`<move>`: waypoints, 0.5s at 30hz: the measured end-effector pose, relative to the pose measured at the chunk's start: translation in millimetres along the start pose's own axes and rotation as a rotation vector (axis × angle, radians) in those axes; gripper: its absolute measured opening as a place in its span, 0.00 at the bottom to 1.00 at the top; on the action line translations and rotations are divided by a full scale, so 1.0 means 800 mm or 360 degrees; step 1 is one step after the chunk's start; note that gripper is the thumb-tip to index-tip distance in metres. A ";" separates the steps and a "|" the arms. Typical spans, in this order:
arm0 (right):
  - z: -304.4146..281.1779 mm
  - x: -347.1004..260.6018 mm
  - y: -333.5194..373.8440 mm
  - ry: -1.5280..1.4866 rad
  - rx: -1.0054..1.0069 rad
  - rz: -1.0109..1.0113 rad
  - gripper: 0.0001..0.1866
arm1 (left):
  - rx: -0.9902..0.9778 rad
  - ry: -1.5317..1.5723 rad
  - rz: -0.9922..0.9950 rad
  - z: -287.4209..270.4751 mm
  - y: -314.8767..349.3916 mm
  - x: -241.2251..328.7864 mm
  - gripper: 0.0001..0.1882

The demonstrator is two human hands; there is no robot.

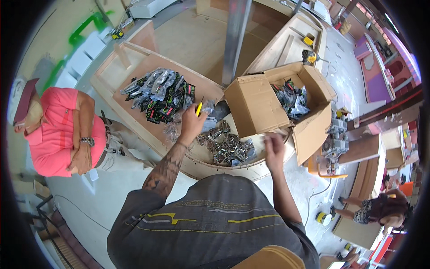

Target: The person removes metal cabinet hinges from plastic bags using a yellow utility knife and places them on a wooden surface.

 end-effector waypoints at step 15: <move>0.144 -0.011 -0.001 -0.1311 -0.0287 0.0516 0.05 | -0.0245 0.0700 0.0377 -0.008 0.155 0.106 0.20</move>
Point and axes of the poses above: each hand's wrist, its own y-axis away from the middle knuckle, its own z-axis out of the palm, x = y × z, the point moved 10 cm from there along -y, towards the middle knuckle, and after that the axes turned 7 degrees about z, right-handed, at the moved point
